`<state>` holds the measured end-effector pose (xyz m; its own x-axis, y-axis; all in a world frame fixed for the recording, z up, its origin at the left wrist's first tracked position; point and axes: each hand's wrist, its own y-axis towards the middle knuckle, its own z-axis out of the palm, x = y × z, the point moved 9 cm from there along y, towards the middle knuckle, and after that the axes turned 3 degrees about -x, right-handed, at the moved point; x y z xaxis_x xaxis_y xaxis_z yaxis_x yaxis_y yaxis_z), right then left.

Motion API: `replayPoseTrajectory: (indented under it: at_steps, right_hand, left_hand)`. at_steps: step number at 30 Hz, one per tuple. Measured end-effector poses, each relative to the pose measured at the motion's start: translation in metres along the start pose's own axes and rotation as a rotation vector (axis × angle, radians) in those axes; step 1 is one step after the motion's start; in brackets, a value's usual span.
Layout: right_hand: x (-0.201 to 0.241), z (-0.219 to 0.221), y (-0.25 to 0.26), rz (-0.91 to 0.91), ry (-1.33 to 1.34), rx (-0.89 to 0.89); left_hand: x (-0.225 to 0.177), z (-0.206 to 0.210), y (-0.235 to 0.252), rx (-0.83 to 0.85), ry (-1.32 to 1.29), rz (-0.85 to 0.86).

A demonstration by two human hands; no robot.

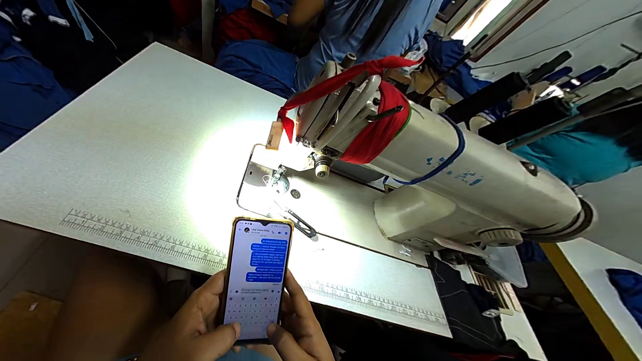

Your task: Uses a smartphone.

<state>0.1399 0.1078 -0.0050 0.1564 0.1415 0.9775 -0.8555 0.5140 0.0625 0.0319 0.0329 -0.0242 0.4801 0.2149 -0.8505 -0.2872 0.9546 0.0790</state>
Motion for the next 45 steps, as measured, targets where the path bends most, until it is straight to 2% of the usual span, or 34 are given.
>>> replayPoseTrajectory:
  at_steps: [9,13,16,21,26,34,38,41,45]
  right_hand:
    - [0.0028,0.0015,0.0009,-0.026,0.004,0.014]
    - [0.0043,0.0027,0.0009,-0.032,0.008,-0.007]
    - [0.005,0.0015,0.0003,-0.032,-0.041,-0.075]
    - [0.0027,-0.0017,0.0015,-0.013,-0.091,-0.234]
    - [0.001,0.0013,0.0016,0.009,-0.059,-0.127]
    - [-0.0013,0.0024,0.0009,0.02,-0.06,-0.087]
    - [-0.0003,-0.0005,0.0004,0.009,0.044,-0.069]
    - [-0.0022,-0.0039,0.0004,-0.012,0.067,-0.099]
    - [0.0018,-0.0018,-0.0002,-0.035,-0.064,-0.158]
  left_hand:
    - [-0.0009,0.0007,0.0015,-0.009,0.034,0.017]
    - [-0.0015,-0.0012,0.0021,-0.078,0.114,0.033]
    - [-0.0016,-0.0022,0.0019,-0.117,0.148,0.038]
    - [-0.0002,0.0026,0.002,-0.047,0.076,0.026]
    - [0.0009,-0.0004,0.0009,-0.033,0.05,0.012]
    - [0.0013,-0.0016,-0.0004,-0.038,0.035,-0.005]
    - [0.0004,-0.0009,-0.0007,-0.016,0.03,0.008]
    - [0.0005,0.002,-0.0006,0.016,0.011,0.021]
    - [-0.0002,0.0046,-0.0008,0.037,0.007,0.032]
